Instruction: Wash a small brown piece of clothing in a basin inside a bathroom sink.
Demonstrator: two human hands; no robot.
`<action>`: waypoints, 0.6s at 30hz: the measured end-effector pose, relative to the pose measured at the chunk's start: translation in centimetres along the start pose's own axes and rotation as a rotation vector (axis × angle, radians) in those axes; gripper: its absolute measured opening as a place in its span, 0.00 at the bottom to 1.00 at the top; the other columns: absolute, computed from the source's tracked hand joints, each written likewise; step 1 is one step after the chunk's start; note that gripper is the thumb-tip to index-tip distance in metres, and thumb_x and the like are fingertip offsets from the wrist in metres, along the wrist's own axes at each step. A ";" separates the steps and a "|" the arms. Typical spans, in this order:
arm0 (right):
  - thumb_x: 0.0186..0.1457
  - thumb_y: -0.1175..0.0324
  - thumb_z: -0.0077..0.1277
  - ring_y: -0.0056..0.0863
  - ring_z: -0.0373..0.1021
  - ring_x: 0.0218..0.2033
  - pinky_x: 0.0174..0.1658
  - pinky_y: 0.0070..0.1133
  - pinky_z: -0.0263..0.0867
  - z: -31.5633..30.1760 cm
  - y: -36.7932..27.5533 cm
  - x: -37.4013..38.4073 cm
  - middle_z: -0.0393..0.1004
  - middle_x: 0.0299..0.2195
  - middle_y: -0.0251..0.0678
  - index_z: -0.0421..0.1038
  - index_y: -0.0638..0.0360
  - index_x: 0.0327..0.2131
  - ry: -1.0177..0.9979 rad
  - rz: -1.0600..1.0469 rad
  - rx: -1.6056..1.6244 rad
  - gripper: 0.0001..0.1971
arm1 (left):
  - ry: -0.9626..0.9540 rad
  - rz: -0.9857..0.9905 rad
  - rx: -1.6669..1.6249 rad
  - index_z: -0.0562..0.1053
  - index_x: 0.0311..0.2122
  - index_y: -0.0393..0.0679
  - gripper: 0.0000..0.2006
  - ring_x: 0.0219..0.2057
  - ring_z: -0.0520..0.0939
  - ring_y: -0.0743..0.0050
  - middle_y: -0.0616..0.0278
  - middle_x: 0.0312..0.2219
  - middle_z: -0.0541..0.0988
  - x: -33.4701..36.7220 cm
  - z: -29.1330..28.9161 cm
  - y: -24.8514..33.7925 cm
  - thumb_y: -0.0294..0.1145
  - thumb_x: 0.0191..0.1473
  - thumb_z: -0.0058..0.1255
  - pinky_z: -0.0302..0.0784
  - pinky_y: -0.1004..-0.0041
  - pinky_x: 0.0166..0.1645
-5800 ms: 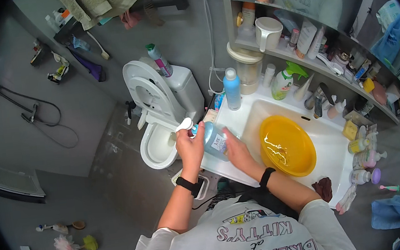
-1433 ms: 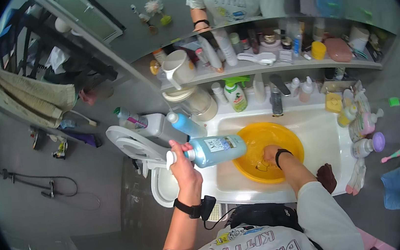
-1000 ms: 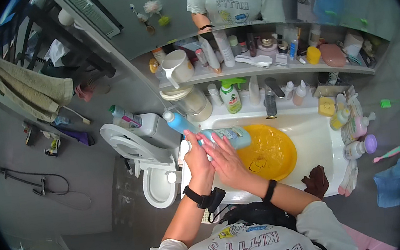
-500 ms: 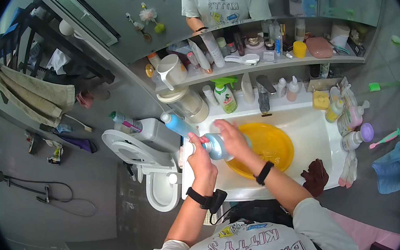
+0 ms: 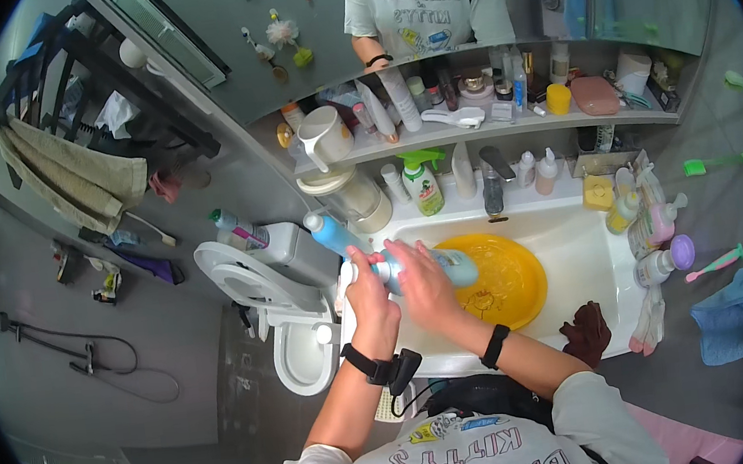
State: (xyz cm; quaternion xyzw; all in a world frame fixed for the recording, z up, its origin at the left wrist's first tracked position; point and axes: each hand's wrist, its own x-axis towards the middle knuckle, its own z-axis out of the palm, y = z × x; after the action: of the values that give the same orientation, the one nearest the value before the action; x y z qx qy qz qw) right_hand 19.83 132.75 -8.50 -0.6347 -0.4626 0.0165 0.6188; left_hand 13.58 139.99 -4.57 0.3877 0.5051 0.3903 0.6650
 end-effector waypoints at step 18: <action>0.64 0.71 0.39 0.33 0.74 0.44 0.47 0.28 0.68 0.5 9.6 3.6 0.76 0.41 0.43 0.66 0.65 0.46 -0.389 0.599 0.519 0.12 | -0.163 0.172 0.115 0.67 0.26 0.46 0.20 0.29 0.70 0.80 0.68 0.24 0.72 -2.9 0.0 1.2 0.49 0.65 0.43 0.65 0.76 0.41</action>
State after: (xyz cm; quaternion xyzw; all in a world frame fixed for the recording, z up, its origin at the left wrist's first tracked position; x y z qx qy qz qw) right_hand 27.08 137.21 -14.32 -0.5496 -0.3466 0.4298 0.6270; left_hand 12.85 137.80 -2.37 0.4973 0.4360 0.3835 0.6446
